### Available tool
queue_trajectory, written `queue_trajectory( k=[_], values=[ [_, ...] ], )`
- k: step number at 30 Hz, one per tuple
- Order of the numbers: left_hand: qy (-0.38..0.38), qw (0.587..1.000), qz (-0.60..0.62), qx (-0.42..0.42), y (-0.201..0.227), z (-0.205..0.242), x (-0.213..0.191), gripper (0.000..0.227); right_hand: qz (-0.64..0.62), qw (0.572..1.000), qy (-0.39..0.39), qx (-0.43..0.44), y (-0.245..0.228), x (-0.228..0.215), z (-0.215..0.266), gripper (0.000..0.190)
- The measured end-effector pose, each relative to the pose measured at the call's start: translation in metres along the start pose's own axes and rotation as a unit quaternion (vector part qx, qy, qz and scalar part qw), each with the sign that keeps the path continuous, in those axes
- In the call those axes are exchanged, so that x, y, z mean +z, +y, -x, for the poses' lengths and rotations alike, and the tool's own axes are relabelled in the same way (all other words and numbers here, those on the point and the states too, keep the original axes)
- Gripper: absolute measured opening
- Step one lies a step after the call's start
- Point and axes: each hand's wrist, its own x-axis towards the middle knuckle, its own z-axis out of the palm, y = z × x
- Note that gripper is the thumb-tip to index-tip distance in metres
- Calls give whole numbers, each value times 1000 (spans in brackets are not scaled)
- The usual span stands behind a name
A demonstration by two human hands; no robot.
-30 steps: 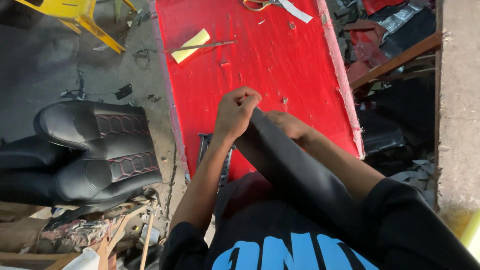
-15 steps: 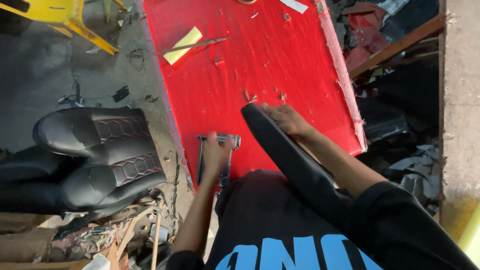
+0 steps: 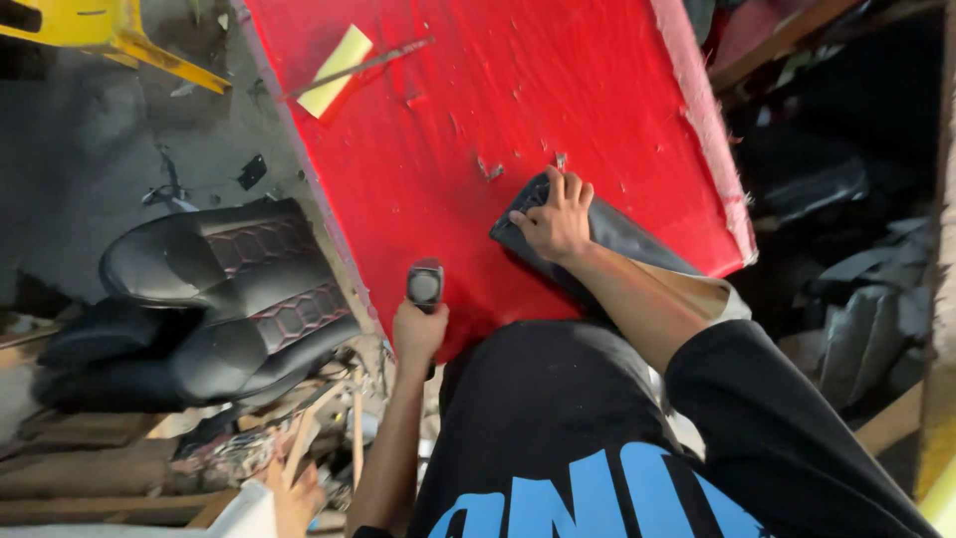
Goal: Stapling leather or vinyl fabric onto a small wooden furniture component using a pneumatic stapler.
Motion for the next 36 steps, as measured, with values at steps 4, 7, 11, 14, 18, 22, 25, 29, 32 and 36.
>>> queue_trajectory(
  k=[4,7,11,14,18,22,25,29,32,36],
  values=[
    [-45,998,10,31,32,2,-9,38,-45,997,60,-35,3,6,4,43],
    [-92,990,-17,107,54,8,-21,37,-55,994,93,-30,1,11,3,41],
    [-109,988,-21,111,106,21,-37,25,-50,996,67,-14,4,20,1,40],
    [-102,987,-57,108,117,22,-36,25,-51,998,45,-7,3,25,0,41],
    [-75,987,-112,89,138,33,-38,33,-50,999,17,-9,1,23,-2,41],
    [-97,978,-151,107,140,34,-43,35,-49,999,20,3,-1,19,-2,40],
    [-109,975,-168,97,141,31,-44,32,-50,998,37,3,1,17,-2,41],
    [-101,979,-150,89,141,27,-48,32,-52,998,38,-2,-1,15,-5,43],
    [-106,980,-154,74,140,31,-54,31,-52,998,41,1,-1,13,-3,42],
    [-120,978,-157,65,136,14,-49,35,-55,997,50,-6,0,18,-5,43]
  ],
)
